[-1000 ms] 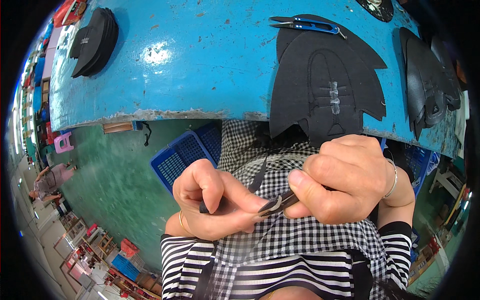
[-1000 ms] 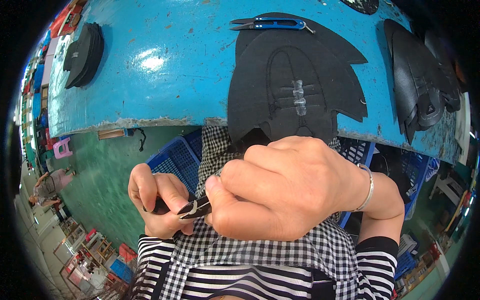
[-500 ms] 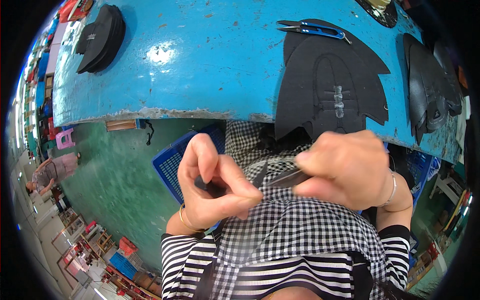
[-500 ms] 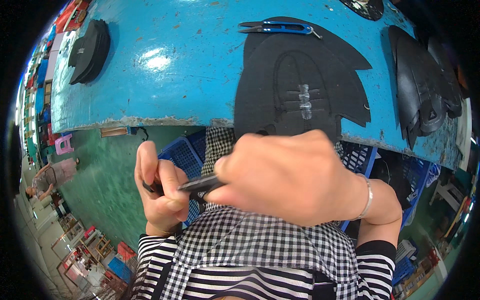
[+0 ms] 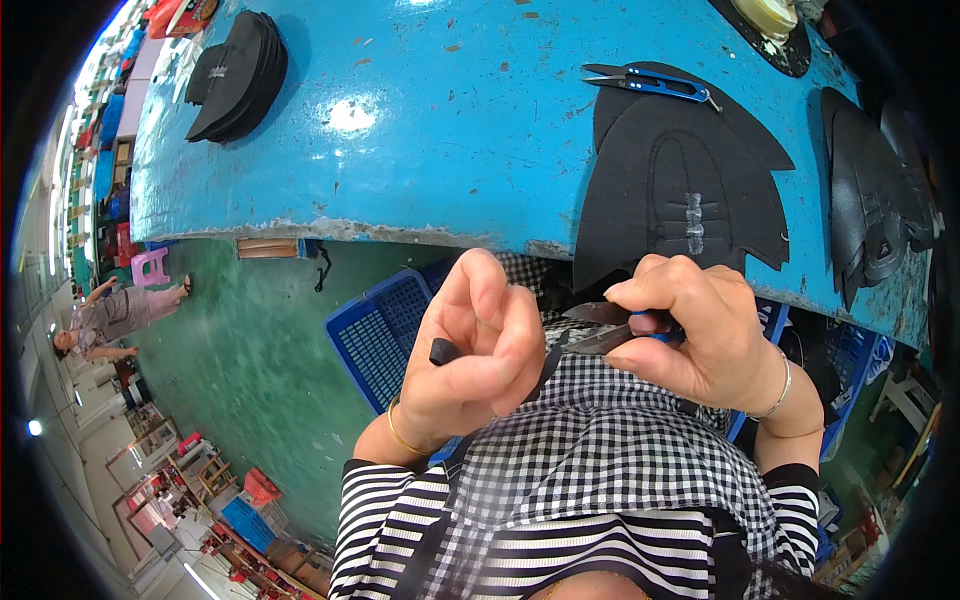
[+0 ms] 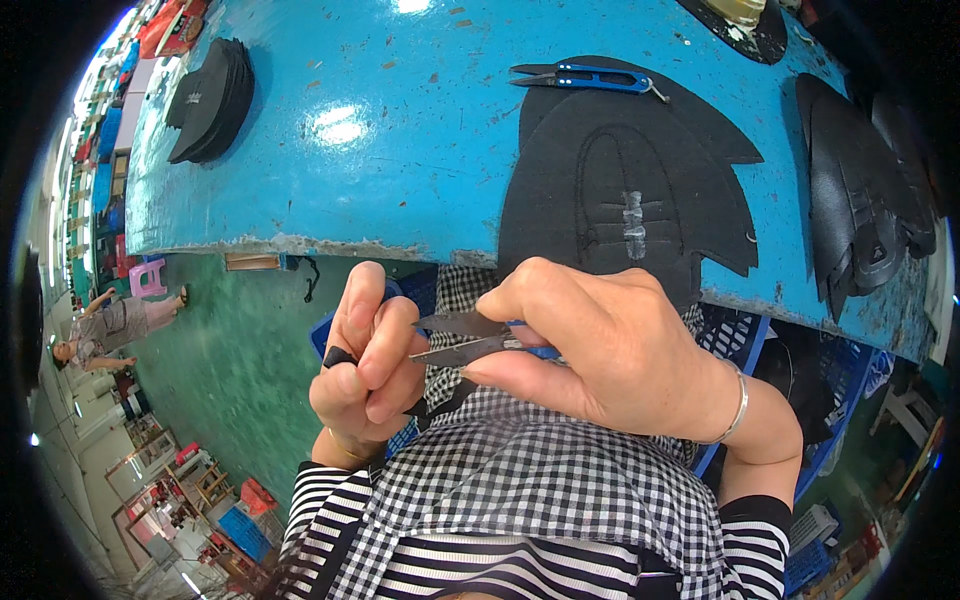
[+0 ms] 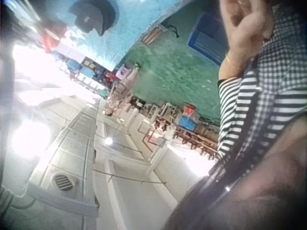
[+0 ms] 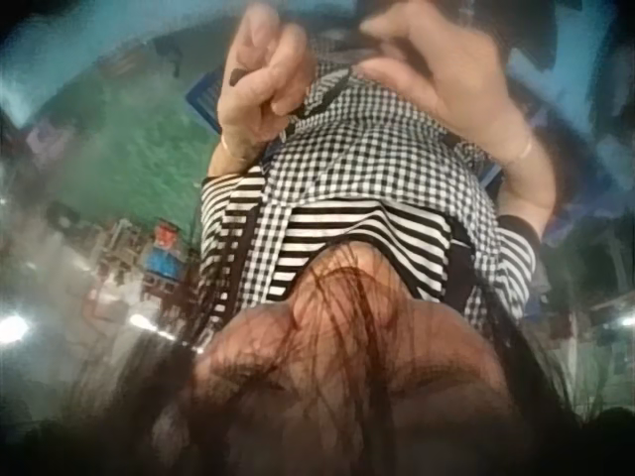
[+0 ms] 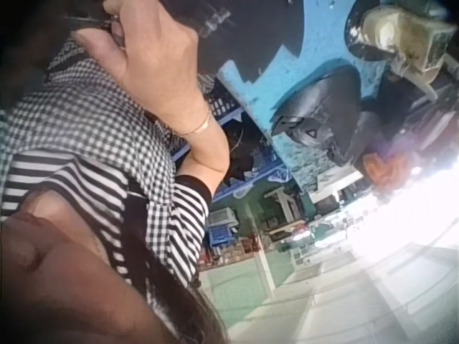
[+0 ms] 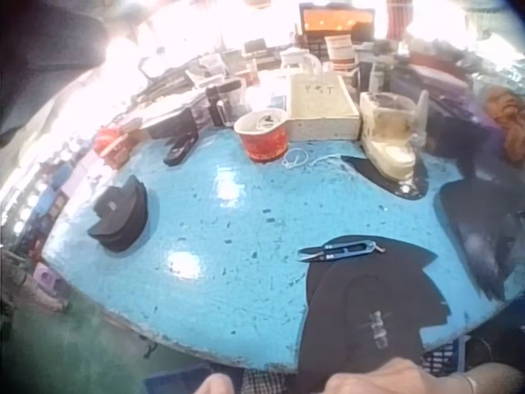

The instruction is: Trimming excess threads and material from black shoe upper components using hand snips.

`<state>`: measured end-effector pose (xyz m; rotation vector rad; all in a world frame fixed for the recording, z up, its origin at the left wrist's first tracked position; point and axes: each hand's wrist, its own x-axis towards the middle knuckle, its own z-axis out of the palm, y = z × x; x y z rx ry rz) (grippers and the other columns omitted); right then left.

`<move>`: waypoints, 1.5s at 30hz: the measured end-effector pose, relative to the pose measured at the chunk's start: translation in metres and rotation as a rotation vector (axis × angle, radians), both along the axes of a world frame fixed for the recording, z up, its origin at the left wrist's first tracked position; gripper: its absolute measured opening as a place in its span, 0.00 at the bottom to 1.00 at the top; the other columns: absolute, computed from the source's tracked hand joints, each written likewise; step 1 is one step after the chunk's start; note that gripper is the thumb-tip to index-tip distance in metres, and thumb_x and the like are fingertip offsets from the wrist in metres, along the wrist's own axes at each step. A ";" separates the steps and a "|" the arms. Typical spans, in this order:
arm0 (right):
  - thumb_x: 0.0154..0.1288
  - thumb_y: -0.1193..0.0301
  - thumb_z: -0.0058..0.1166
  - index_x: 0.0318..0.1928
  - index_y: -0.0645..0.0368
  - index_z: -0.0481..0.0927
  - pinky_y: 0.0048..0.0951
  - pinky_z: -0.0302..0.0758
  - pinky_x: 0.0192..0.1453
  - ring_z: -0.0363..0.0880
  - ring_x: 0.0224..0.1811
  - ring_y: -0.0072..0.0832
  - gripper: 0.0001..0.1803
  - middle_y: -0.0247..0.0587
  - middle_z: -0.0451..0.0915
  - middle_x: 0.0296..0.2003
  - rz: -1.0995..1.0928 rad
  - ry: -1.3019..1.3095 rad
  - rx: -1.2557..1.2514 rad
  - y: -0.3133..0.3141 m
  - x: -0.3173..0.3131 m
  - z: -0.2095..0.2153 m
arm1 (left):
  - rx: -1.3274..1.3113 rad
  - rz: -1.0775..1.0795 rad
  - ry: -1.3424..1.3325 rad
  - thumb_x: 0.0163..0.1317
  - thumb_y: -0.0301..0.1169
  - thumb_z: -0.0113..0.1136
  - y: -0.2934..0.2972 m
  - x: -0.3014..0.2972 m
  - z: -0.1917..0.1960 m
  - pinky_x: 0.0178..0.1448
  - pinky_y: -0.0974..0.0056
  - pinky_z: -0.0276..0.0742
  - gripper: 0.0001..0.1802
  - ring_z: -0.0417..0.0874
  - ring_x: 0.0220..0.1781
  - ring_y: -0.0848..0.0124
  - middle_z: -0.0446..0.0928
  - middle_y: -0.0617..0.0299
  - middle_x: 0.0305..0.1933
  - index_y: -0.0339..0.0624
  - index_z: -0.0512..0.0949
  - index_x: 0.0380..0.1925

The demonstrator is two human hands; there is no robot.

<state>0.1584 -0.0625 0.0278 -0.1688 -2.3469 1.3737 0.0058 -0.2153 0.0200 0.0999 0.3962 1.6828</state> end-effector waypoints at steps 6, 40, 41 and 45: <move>0.53 0.62 0.65 0.34 0.63 0.75 0.22 0.71 0.17 0.76 0.19 0.24 0.18 0.36 0.75 0.24 0.102 0.063 -0.043 0.000 0.000 0.002 | -0.018 -0.082 -0.039 0.48 0.16 0.63 0.000 0.000 0.003 0.24 0.75 0.73 0.26 0.76 0.22 0.71 0.75 0.52 0.30 0.46 0.58 0.39; 0.52 0.59 0.64 0.29 0.58 0.76 0.25 0.64 0.14 0.72 0.15 0.24 0.16 0.30 0.73 0.19 0.487 -0.225 -0.009 0.023 -0.004 0.026 | -0.226 -0.499 0.506 0.48 0.16 0.68 0.004 -0.023 0.029 0.32 0.77 0.74 0.25 0.82 0.37 0.74 0.80 0.54 0.33 0.43 0.60 0.35; 0.52 0.60 0.64 0.30 0.59 0.76 0.25 0.65 0.15 0.73 0.16 0.25 0.16 0.31 0.73 0.19 0.473 -0.225 -0.019 0.024 -0.003 0.026 | -0.217 -0.504 0.513 0.48 0.15 0.67 0.005 -0.024 0.027 0.32 0.77 0.74 0.25 0.82 0.37 0.74 0.79 0.54 0.34 0.43 0.60 0.35; 0.53 0.64 0.64 0.32 0.62 0.77 0.25 0.68 0.19 0.76 0.17 0.28 0.15 0.35 0.75 0.20 0.288 -0.086 -0.211 0.024 -0.006 0.017 | -0.074 -0.274 0.384 0.46 0.13 0.66 0.005 -0.015 0.022 0.34 0.74 0.74 0.26 0.79 0.35 0.73 0.76 0.55 0.32 0.44 0.60 0.36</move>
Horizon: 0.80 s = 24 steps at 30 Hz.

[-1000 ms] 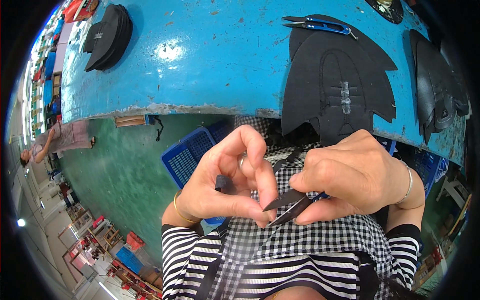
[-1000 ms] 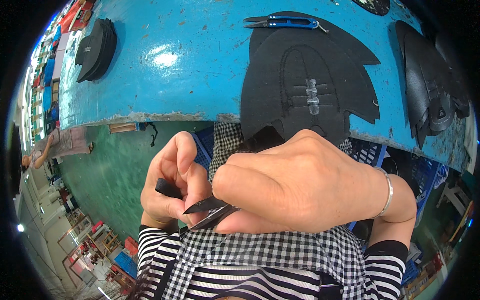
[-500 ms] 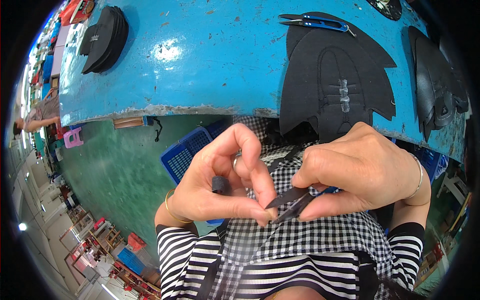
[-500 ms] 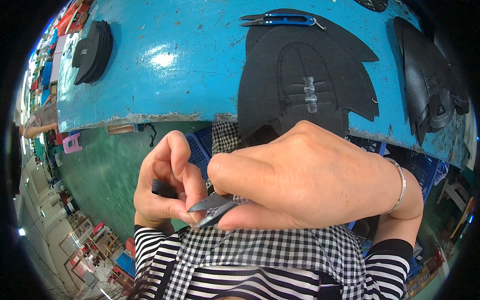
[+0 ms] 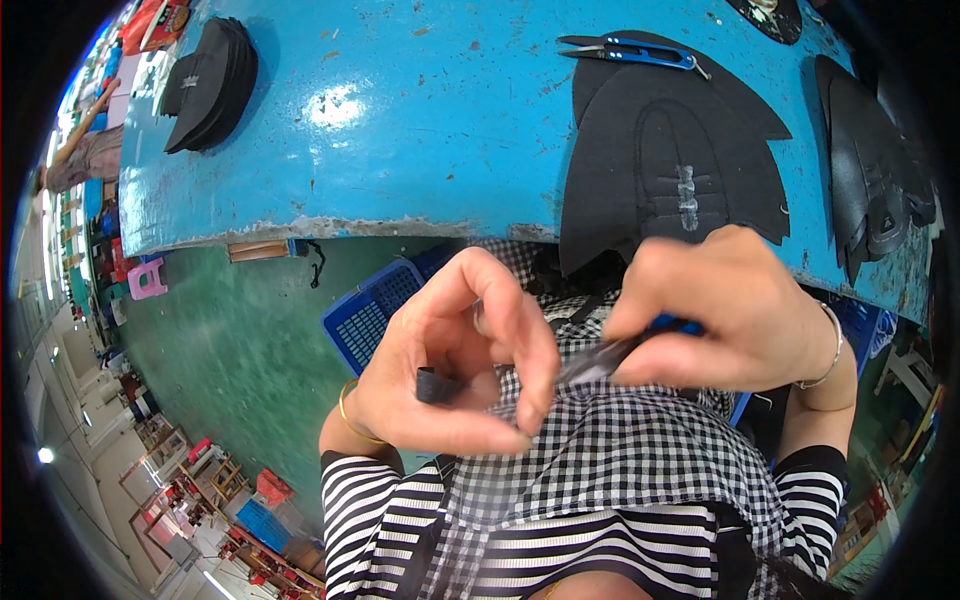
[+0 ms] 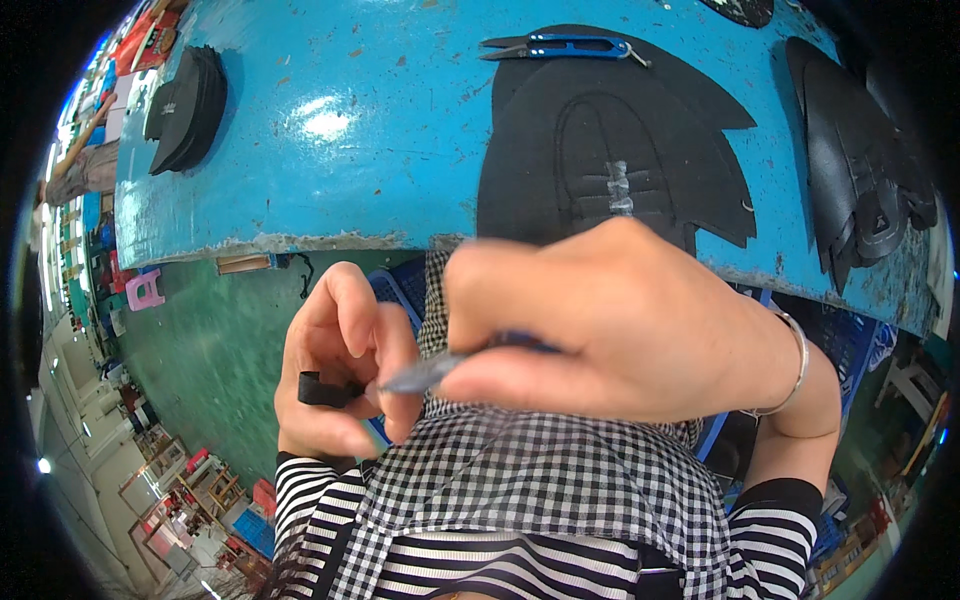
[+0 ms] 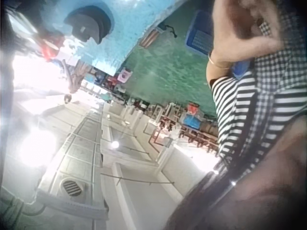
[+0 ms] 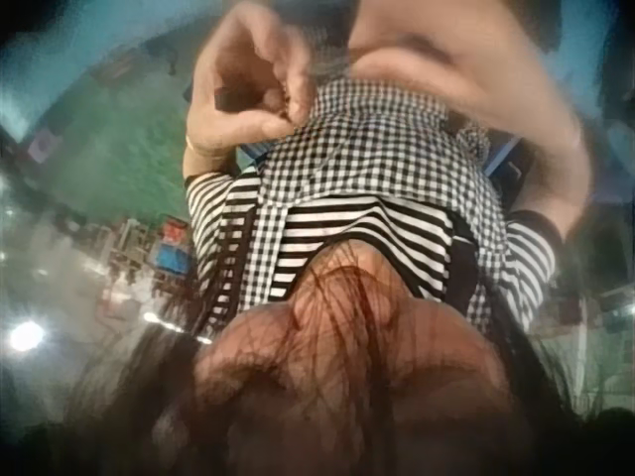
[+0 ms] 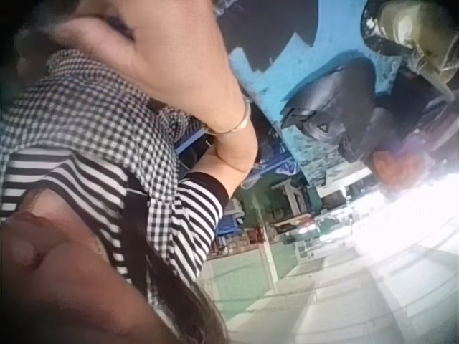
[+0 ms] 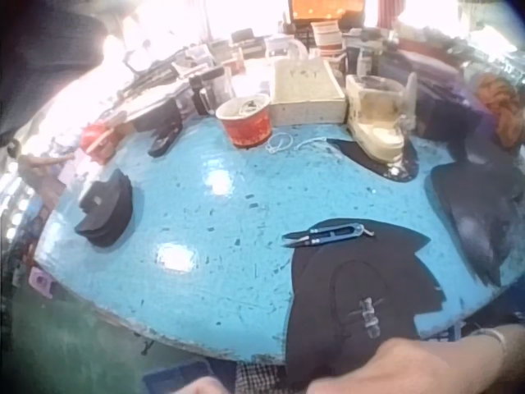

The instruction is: Trimming excess threads and material from black shoe upper components using hand snips.

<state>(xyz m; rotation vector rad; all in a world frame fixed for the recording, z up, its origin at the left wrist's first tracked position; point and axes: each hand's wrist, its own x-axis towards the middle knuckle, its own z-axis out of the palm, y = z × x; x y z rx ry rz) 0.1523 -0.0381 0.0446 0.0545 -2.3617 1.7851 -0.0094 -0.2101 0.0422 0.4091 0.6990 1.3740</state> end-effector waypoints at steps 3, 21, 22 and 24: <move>0.55 0.67 0.63 0.34 0.66 0.77 0.23 0.69 0.22 0.78 0.20 0.26 0.14 0.37 0.77 0.23 -0.091 -0.050 -0.081 -0.002 0.002 -0.007 | 0.045 0.110 -0.031 0.45 0.13 0.64 0.001 0.001 -0.014 0.31 0.74 0.72 0.26 0.75 0.29 0.74 0.72 0.58 0.29 0.45 0.59 0.35; 0.54 0.61 0.65 0.39 0.64 0.76 0.18 0.71 0.17 0.78 0.19 0.21 0.21 0.40 0.77 0.23 -0.399 0.305 -0.035 -0.046 0.003 -0.027 | 0.949 0.880 1.290 0.38 0.15 0.70 0.017 0.019 -0.038 0.12 0.76 0.61 0.23 0.82 0.22 0.68 0.81 0.48 0.35 0.39 0.63 0.27; 0.54 0.61 0.65 0.39 0.64 0.76 0.18 0.71 0.17 0.78 0.19 0.21 0.21 0.40 0.77 0.23 -0.400 0.304 -0.036 -0.045 0.004 -0.027 | 0.948 0.878 1.290 0.38 0.15 0.70 0.016 0.018 -0.038 0.12 0.76 0.61 0.23 0.82 0.22 0.68 0.81 0.48 0.35 0.39 0.63 0.27; 0.55 0.59 0.64 0.44 0.67 0.72 0.20 0.70 0.18 0.76 0.19 0.25 0.26 0.39 0.77 0.22 -0.349 0.318 0.012 -0.044 0.004 -0.029 | 0.958 0.852 1.340 0.39 0.15 0.70 0.012 0.017 -0.038 0.11 0.75 0.56 0.23 0.81 0.21 0.70 0.81 0.47 0.35 0.39 0.63 0.27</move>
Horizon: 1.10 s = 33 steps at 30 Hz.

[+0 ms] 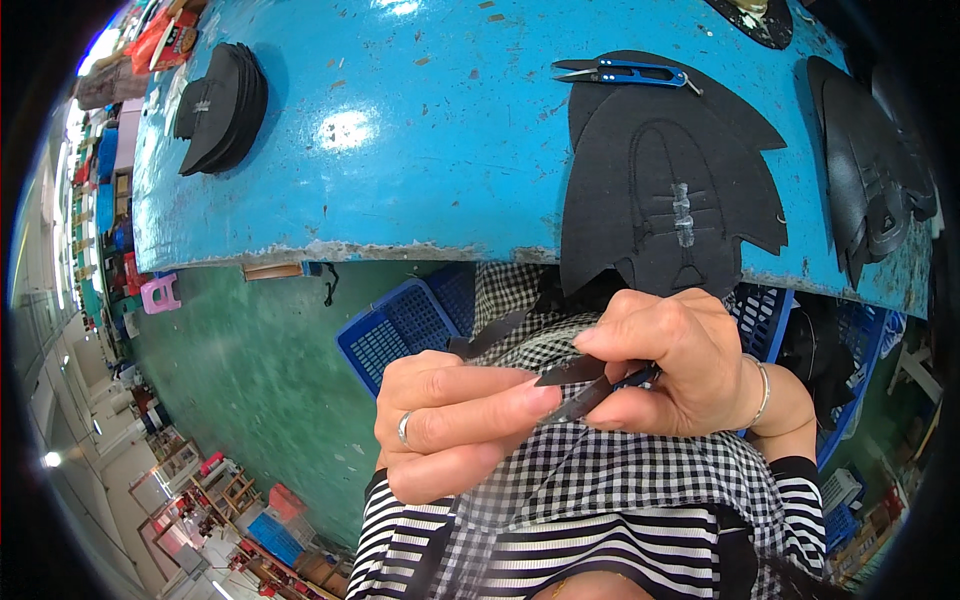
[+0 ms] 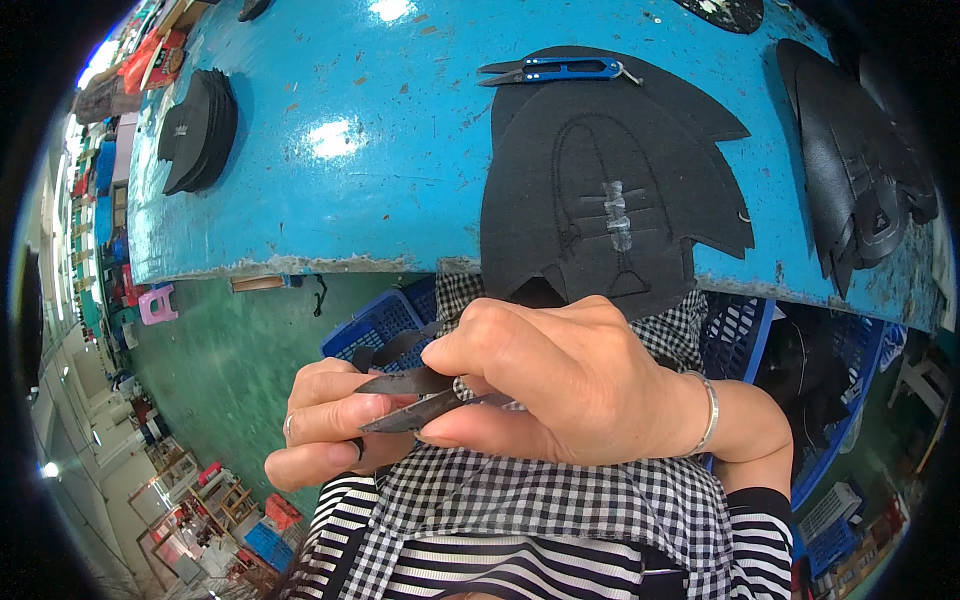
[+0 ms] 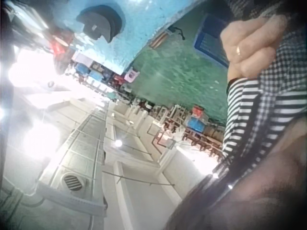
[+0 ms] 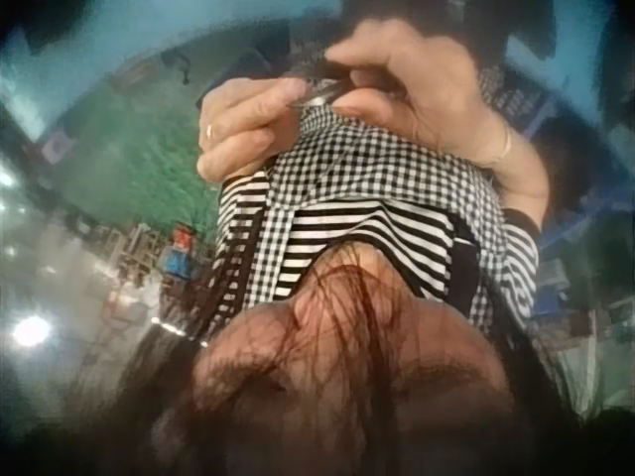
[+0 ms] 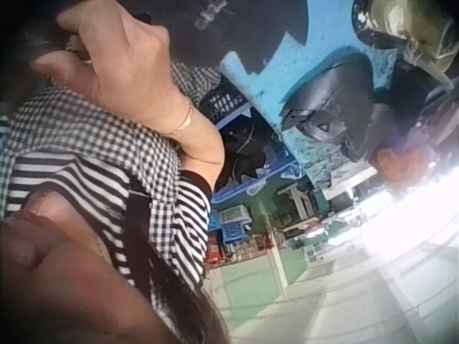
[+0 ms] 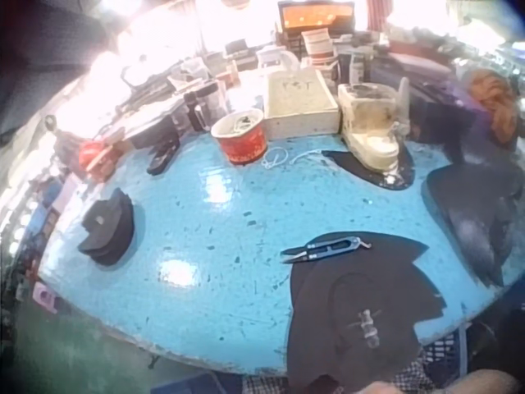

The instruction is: Trimming excess threads and material from black shoe upper components using hand snips.

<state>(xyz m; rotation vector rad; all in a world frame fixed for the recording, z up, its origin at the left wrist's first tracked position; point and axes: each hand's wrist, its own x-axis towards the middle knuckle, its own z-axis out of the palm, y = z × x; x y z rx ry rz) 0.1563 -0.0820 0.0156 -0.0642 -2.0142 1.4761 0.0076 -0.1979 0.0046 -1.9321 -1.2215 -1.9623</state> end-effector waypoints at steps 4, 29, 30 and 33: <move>0.54 0.61 0.64 0.40 0.64 0.75 0.20 0.67 0.15 0.74 0.17 0.21 0.21 0.37 0.75 0.20 -0.116 0.082 0.007 -0.006 -0.004 -0.004 | 0.012 0.007 -0.044 0.39 0.16 0.70 0.000 0.004 0.000 0.11 0.74 0.54 0.23 0.81 0.20 0.70 0.81 0.46 0.35 0.39 0.62 0.26; 0.61 0.61 0.58 0.37 0.64 0.74 0.20 0.72 0.24 0.77 0.23 0.21 0.17 0.37 0.76 0.25 0.193 -0.180 -0.241 0.008 0.004 0.006 | -0.042 0.034 0.080 0.40 0.18 0.70 -0.003 0.000 0.004 0.11 0.76 0.52 0.21 0.76 0.16 0.76 0.82 0.49 0.34 0.39 0.64 0.25; 0.62 0.62 0.57 0.37 0.64 0.74 0.21 0.70 0.23 0.76 0.23 0.21 0.16 0.36 0.75 0.24 0.244 -0.122 -0.351 0.009 0.003 0.003 | -0.051 0.010 0.102 0.40 0.18 0.70 -0.002 -0.001 0.003 0.11 0.76 0.52 0.21 0.76 0.16 0.76 0.82 0.49 0.34 0.39 0.64 0.24; 0.65 0.63 0.55 0.38 0.63 0.74 0.22 0.66 0.22 0.73 0.21 0.20 0.14 0.34 0.74 0.23 0.352 -0.155 -0.434 0.011 0.003 0.006 | -0.017 0.026 0.120 0.41 0.18 0.67 -0.003 0.001 0.007 0.11 0.76 0.53 0.19 0.76 0.16 0.75 0.82 0.49 0.34 0.38 0.64 0.24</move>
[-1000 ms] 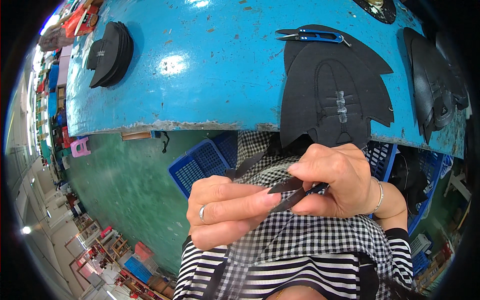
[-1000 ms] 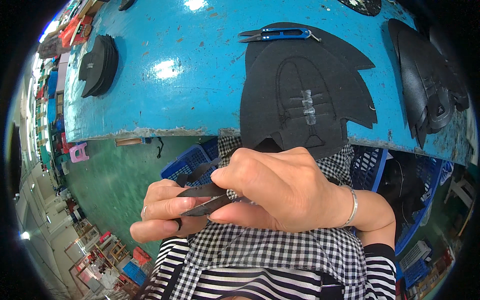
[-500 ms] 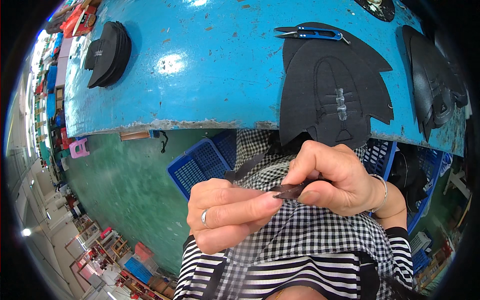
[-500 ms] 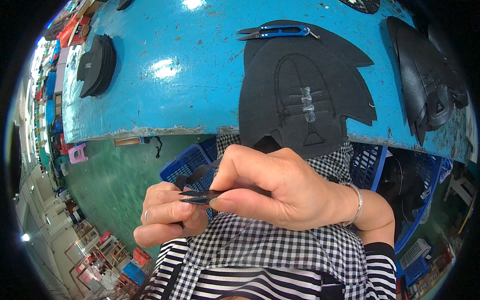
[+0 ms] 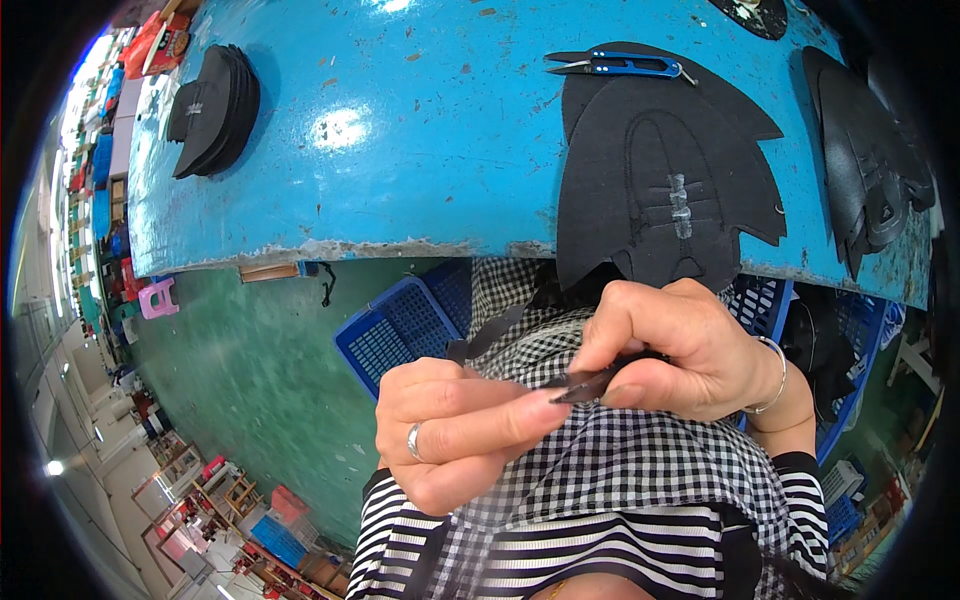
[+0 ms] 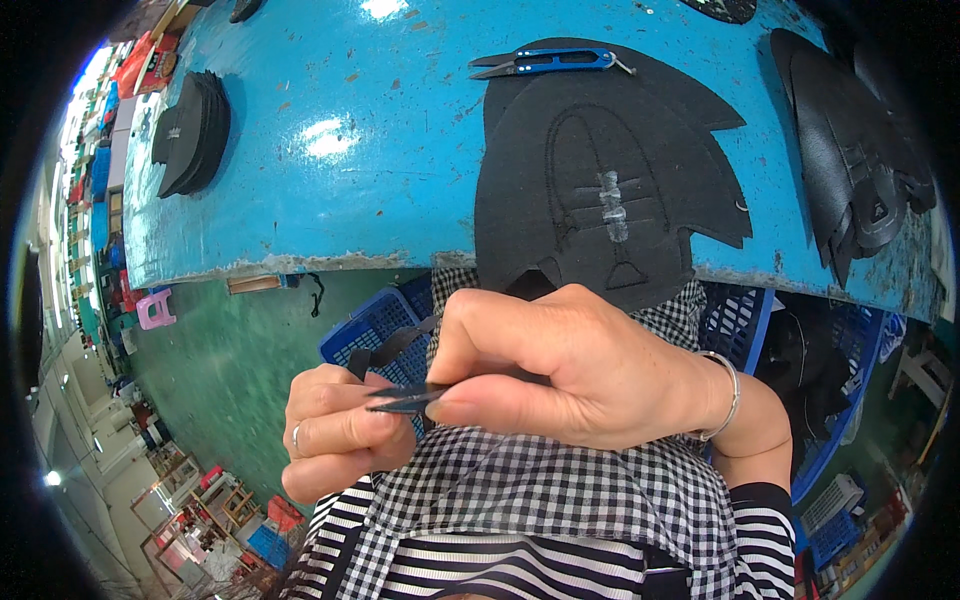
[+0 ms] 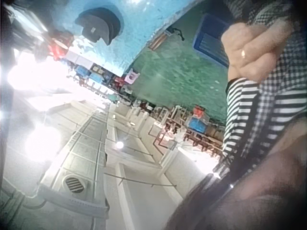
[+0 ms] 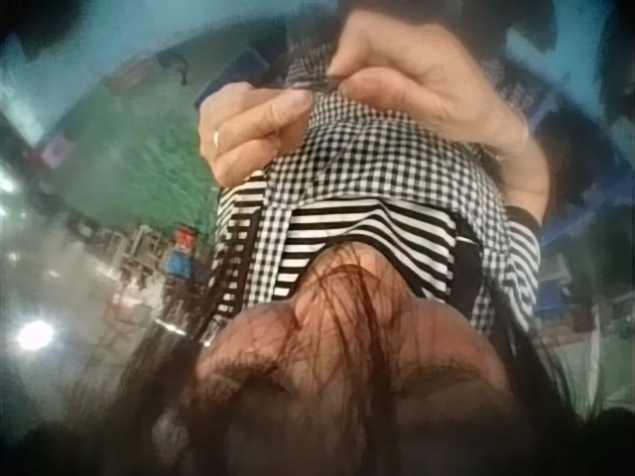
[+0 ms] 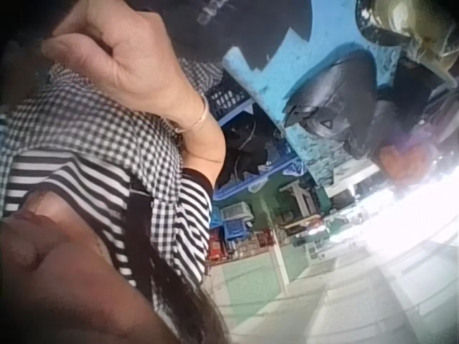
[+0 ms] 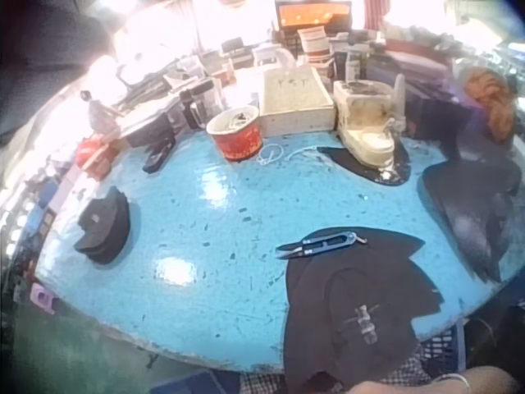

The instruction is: Trimming excess threads and material from black shoe upper components using hand snips.

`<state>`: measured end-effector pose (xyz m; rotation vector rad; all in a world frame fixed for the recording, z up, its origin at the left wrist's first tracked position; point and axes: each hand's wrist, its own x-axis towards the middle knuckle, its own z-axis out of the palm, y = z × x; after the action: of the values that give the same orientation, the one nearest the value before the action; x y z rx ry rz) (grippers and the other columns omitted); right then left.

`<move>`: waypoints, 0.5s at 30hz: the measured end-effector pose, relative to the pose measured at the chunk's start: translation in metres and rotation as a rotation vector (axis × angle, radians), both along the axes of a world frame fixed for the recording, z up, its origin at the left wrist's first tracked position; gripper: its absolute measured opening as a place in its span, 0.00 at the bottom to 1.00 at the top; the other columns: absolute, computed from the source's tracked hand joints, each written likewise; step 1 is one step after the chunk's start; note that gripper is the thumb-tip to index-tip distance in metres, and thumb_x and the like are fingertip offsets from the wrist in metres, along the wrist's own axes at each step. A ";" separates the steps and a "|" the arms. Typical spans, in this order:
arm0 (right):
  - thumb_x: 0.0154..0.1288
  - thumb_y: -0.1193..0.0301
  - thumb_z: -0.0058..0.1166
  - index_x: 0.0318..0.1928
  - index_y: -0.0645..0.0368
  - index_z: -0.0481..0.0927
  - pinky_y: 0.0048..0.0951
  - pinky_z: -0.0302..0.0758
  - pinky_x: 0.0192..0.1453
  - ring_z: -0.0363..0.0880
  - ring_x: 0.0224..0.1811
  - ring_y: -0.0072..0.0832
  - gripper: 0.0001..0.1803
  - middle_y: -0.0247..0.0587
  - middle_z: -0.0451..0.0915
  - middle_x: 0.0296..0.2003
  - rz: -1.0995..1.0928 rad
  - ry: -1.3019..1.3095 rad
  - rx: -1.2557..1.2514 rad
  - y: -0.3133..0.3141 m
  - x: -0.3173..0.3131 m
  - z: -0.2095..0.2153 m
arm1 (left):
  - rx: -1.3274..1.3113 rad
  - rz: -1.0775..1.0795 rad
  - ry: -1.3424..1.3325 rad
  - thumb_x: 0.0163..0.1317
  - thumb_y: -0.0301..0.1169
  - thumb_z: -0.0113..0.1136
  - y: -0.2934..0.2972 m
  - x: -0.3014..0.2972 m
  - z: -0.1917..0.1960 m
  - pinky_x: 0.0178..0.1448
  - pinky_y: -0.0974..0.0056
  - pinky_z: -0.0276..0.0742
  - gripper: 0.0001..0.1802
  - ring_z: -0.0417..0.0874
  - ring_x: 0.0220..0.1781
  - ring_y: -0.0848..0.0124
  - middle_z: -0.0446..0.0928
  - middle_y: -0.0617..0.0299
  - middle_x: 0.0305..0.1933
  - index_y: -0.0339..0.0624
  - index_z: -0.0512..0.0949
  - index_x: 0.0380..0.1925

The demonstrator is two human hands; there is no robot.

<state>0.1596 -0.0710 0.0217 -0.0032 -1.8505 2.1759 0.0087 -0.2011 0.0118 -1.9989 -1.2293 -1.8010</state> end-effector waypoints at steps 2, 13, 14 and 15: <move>0.65 0.63 0.54 0.38 0.63 0.73 0.21 0.66 0.22 0.72 0.21 0.20 0.14 0.34 0.74 0.23 0.093 -0.087 -0.147 0.002 0.002 0.002 | -0.005 -0.025 0.016 0.42 0.18 0.66 0.001 -0.002 0.001 0.11 0.76 0.53 0.17 0.76 0.17 0.75 0.82 0.49 0.35 0.38 0.64 0.23; 0.70 0.64 0.48 0.37 0.62 0.73 0.20 0.64 0.24 0.69 0.21 0.15 0.13 0.30 0.72 0.21 0.404 -0.086 -0.432 0.004 0.004 -0.005 | -0.064 0.097 0.343 0.47 0.30 0.69 -0.016 -0.004 0.014 0.22 0.72 0.55 0.18 0.73 0.21 0.81 0.82 0.83 0.37 0.51 0.64 0.23; 0.70 0.64 0.47 0.36 0.62 0.73 0.19 0.63 0.23 0.68 0.21 0.14 0.12 0.29 0.72 0.21 0.427 -0.066 -0.474 0.003 0.004 -0.006 | -0.057 0.089 0.398 0.51 0.36 0.68 -0.018 -0.007 0.014 0.26 0.71 0.58 0.16 0.72 0.21 0.83 0.80 0.92 0.36 0.57 0.65 0.22; 0.70 0.64 0.47 0.36 0.62 0.73 0.19 0.63 0.23 0.68 0.21 0.14 0.12 0.29 0.72 0.21 0.424 -0.074 -0.477 0.004 0.004 -0.006 | -0.058 0.086 0.389 0.51 0.36 0.68 -0.018 -0.010 0.015 0.26 0.71 0.58 0.16 0.72 0.21 0.83 0.80 0.92 0.36 0.57 0.65 0.22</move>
<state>0.1637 -0.0670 0.0160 0.2323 -1.4141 2.8979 -0.0011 -0.2193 0.0271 -2.1556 -1.2292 -1.2690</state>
